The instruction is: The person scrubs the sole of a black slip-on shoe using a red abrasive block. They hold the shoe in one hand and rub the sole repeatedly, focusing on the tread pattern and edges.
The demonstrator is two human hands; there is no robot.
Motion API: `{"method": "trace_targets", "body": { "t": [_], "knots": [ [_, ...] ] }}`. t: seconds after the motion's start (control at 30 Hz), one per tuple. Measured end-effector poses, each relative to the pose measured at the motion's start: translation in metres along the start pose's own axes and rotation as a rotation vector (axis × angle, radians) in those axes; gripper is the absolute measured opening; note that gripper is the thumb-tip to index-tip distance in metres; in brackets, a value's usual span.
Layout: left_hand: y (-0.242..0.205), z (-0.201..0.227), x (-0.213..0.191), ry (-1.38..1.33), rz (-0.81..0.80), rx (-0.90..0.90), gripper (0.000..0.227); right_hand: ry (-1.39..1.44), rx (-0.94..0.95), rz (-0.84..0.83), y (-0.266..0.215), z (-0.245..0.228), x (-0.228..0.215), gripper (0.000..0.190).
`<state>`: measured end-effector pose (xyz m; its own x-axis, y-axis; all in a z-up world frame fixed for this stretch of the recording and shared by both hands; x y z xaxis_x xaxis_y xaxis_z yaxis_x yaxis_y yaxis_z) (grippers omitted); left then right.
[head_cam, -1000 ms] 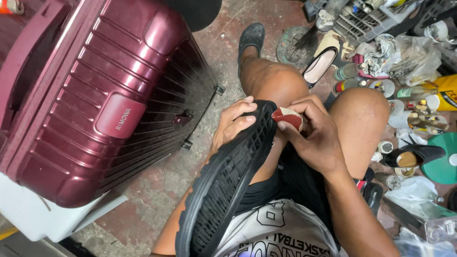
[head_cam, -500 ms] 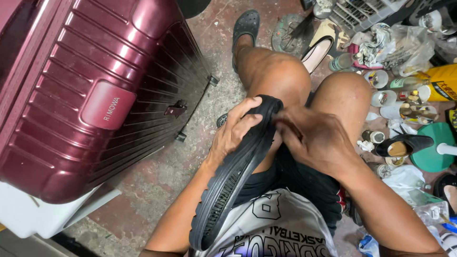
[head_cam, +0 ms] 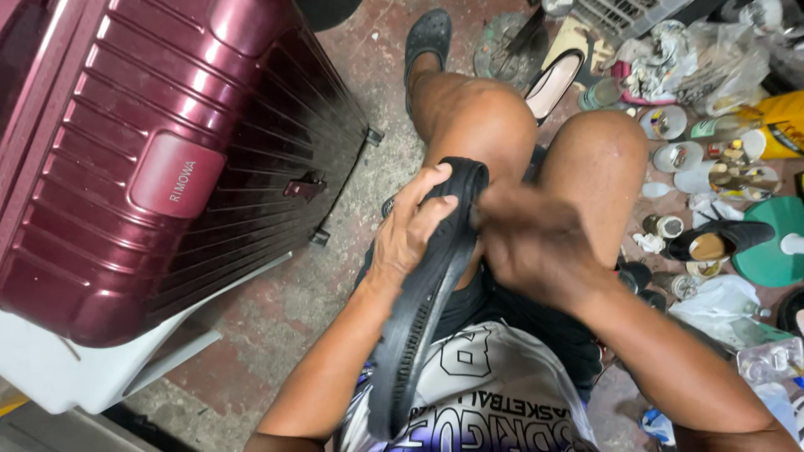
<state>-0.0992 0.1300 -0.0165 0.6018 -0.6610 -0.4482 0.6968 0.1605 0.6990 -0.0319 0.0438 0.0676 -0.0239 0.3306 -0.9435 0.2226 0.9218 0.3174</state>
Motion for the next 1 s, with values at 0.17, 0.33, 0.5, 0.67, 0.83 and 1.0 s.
{"method": "trace_targets", "body": {
  "t": [0.17,0.33,0.5,0.67,0.83,1.0],
  "knots": [
    [-0.009,0.001,0.004,0.080,0.008,-0.041,0.053,0.710,0.509,-0.254,-0.038,0.018,0.035,0.015],
    [-0.017,0.015,-0.005,0.108,-0.117,-0.042,0.061,0.918,0.743,-0.139,-0.055,0.031,0.056,0.015],
    [-0.025,0.020,-0.015,0.051,-0.285,-0.119,0.061,0.941,0.843,-0.059,-0.072,0.023,0.067,0.018],
    [-0.020,-0.009,-0.005,-0.446,-0.039,-0.456,0.060,1.139,0.960,-0.052,-0.081,0.024,0.076,0.013],
    [-0.007,0.009,-0.015,-0.238,0.030,-0.285,0.069,1.277,1.097,-0.101,-0.082,0.024,0.085,0.013],
    [-0.007,0.032,-0.019,-0.128,0.018,-0.200,0.081,0.739,0.884,0.085,-0.063,0.043,0.056,0.019]
  ]
}}
Point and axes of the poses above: each hand's wrist, its own y-axis towards the middle knuckle, its own x-axis out of the palm, z = x × y, the point moved 9 cm from there along y, towards the middle knuckle, and after that the axes turned 8 degrees about x, right-handed, at the moved point
